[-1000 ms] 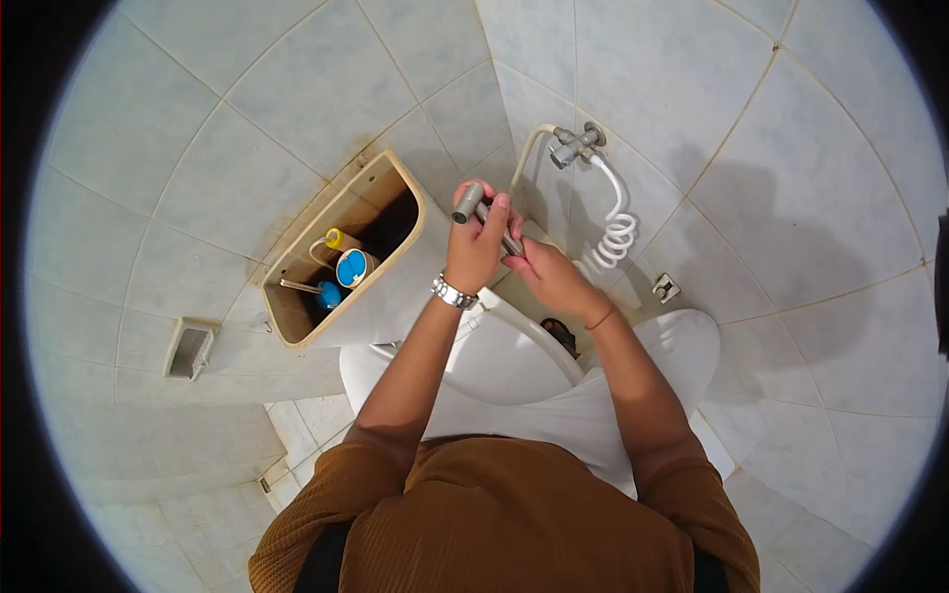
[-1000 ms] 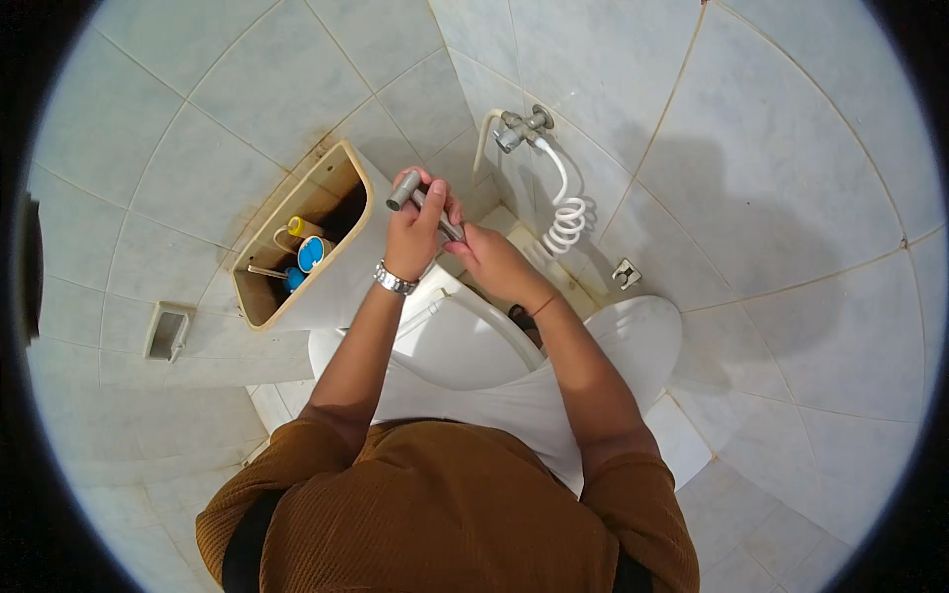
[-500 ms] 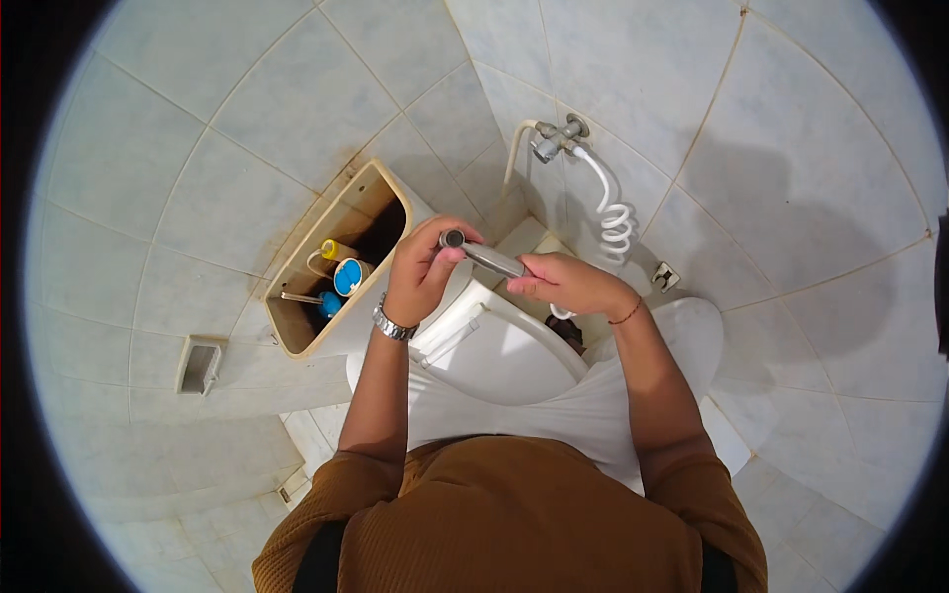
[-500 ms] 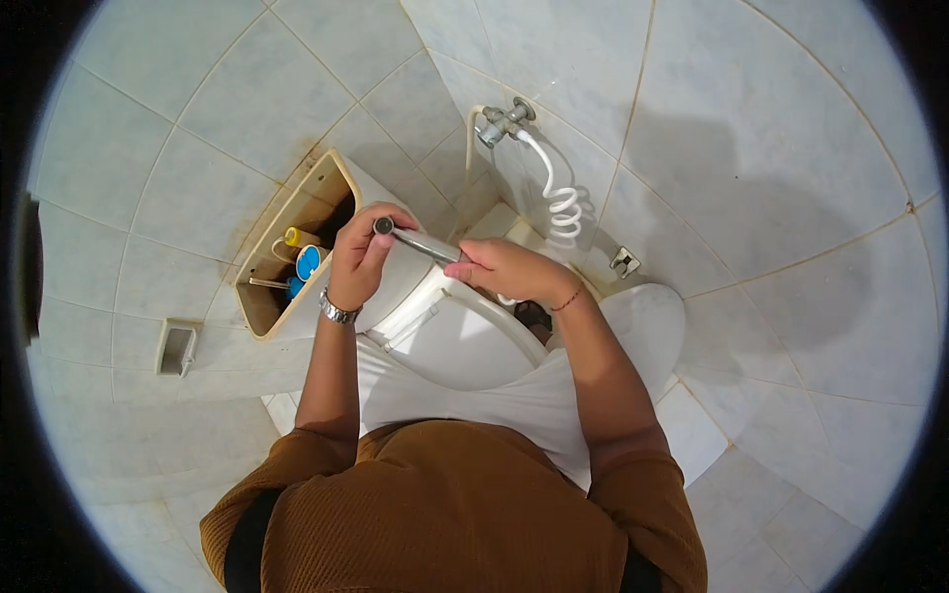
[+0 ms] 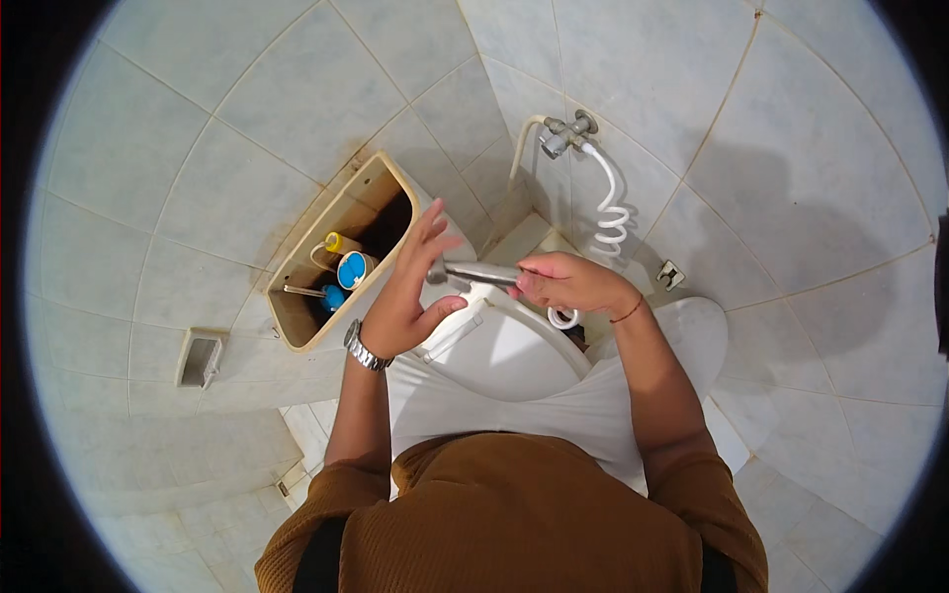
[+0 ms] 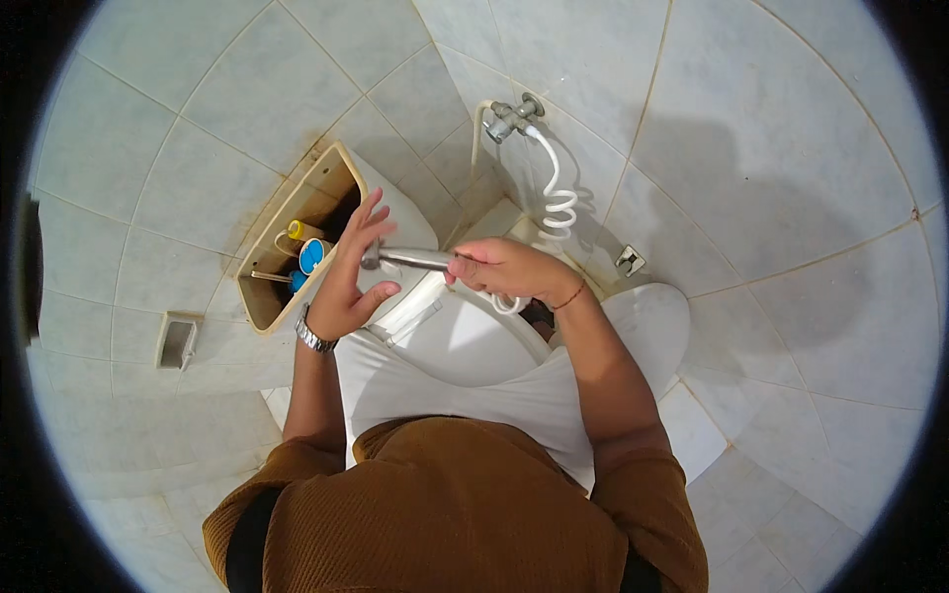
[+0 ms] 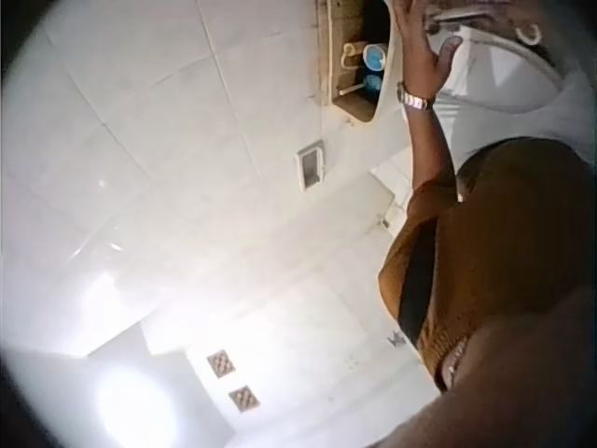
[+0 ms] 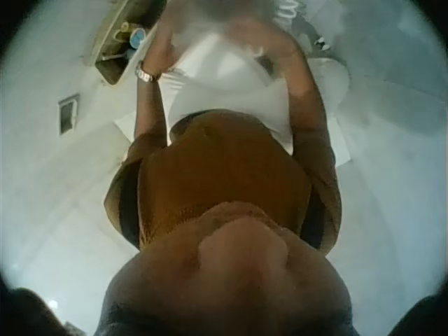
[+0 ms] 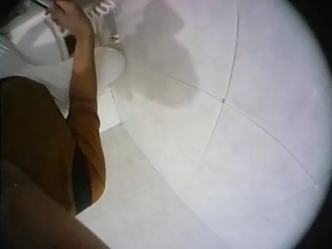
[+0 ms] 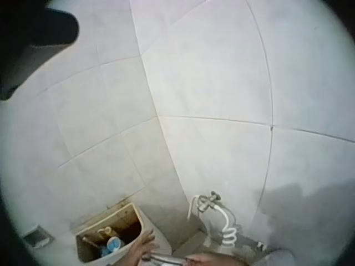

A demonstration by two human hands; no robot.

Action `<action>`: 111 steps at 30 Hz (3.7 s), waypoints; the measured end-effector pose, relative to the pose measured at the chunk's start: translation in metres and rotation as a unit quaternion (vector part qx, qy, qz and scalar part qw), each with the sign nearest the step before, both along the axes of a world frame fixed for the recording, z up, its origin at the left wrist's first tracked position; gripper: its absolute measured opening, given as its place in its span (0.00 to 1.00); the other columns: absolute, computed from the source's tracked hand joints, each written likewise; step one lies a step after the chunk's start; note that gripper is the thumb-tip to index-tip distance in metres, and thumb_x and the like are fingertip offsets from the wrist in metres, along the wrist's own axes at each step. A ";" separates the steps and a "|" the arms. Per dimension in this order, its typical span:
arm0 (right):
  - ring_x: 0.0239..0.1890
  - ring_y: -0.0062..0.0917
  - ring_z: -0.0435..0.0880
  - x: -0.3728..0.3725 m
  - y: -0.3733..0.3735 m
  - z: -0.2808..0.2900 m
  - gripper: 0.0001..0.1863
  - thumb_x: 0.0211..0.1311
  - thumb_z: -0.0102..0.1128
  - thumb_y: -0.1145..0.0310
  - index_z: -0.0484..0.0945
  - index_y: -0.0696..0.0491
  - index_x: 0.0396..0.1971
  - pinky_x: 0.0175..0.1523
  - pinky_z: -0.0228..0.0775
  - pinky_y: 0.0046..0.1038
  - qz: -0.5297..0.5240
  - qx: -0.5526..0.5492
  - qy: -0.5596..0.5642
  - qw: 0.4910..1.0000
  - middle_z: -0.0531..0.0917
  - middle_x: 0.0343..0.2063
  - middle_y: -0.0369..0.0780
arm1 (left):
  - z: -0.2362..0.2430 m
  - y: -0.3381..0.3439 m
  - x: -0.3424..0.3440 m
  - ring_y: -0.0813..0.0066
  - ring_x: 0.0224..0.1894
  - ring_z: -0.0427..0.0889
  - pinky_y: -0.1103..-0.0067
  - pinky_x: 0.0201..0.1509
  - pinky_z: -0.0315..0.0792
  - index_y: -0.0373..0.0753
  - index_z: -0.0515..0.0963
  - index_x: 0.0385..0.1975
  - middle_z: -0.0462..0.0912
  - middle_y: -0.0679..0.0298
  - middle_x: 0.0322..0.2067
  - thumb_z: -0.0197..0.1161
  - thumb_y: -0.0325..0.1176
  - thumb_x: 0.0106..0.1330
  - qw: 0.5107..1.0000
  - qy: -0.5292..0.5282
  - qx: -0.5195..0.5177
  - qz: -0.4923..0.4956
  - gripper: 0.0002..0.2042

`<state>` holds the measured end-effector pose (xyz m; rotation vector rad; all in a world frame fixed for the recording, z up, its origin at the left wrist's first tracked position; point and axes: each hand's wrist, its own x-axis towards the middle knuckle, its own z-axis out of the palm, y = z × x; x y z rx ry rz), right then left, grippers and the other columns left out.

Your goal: Inspecting and repairing the internal valves and components of a toilet water tank.

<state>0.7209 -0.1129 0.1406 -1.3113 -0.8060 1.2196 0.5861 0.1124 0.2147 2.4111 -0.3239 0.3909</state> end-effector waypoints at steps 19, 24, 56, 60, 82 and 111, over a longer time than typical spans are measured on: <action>0.27 0.26 0.78 -0.012 0.026 -0.006 0.22 0.56 0.69 0.70 0.78 0.50 0.52 0.34 0.73 0.23 -0.284 0.157 -0.539 0.777 0.79 0.29 0.37 | -0.049 0.008 -0.015 0.81 0.16 0.58 0.77 0.26 0.64 0.34 0.73 0.45 0.62 0.72 0.15 0.48 0.44 0.77 0.806 0.168 -0.529 0.206 0.17; 0.37 0.14 0.68 0.002 0.011 -0.007 0.27 0.67 0.57 0.75 0.66 0.54 0.65 0.44 0.67 0.17 -0.329 0.137 -0.227 0.906 0.70 0.36 0.32 | -0.046 0.010 -0.017 0.79 0.27 0.68 0.80 0.34 0.67 0.34 0.71 0.48 0.69 0.68 0.23 0.47 0.41 0.78 0.824 0.116 -0.529 0.164 0.15; 0.30 0.20 0.80 0.031 0.013 -0.043 0.27 0.65 0.55 0.80 0.69 0.50 0.65 0.41 0.75 0.23 -0.449 0.061 -0.342 0.823 0.80 0.39 0.40 | -0.112 -0.001 0.060 0.82 0.21 0.73 0.82 0.27 0.68 0.34 0.78 0.40 0.77 0.68 0.20 0.62 0.38 0.69 0.951 0.044 -0.152 0.265 0.12; 0.32 0.19 0.81 0.032 0.013 -0.043 0.28 0.64 0.56 0.81 0.69 0.50 0.65 0.41 0.75 0.22 -0.445 0.056 -0.345 0.825 0.81 0.39 0.40 | -0.114 -0.003 0.061 0.82 0.22 0.73 0.81 0.27 0.68 0.34 0.78 0.39 0.77 0.68 0.20 0.63 0.38 0.69 0.955 0.048 -0.120 0.268 0.12; 0.42 0.13 0.78 0.035 0.005 -0.036 0.20 0.67 0.57 0.77 0.73 0.57 0.59 0.49 0.71 0.18 -0.420 0.113 -0.081 0.897 0.83 0.46 0.36 | -0.436 -0.025 0.182 0.68 0.32 0.87 0.69 0.37 0.80 0.40 0.85 0.42 0.88 0.60 0.32 0.71 0.37 0.54 0.849 0.513 0.123 -0.033 0.16; 0.39 0.13 0.76 0.037 0.014 -0.066 0.21 0.69 0.54 0.76 0.72 0.56 0.62 0.43 0.68 0.16 -0.444 0.072 -0.146 0.881 0.79 0.42 0.33 | -0.369 -0.052 0.180 0.71 0.41 0.85 0.71 0.47 0.76 0.38 0.79 0.49 0.85 0.61 0.43 0.46 0.47 0.76 0.781 0.322 -0.490 0.217 0.20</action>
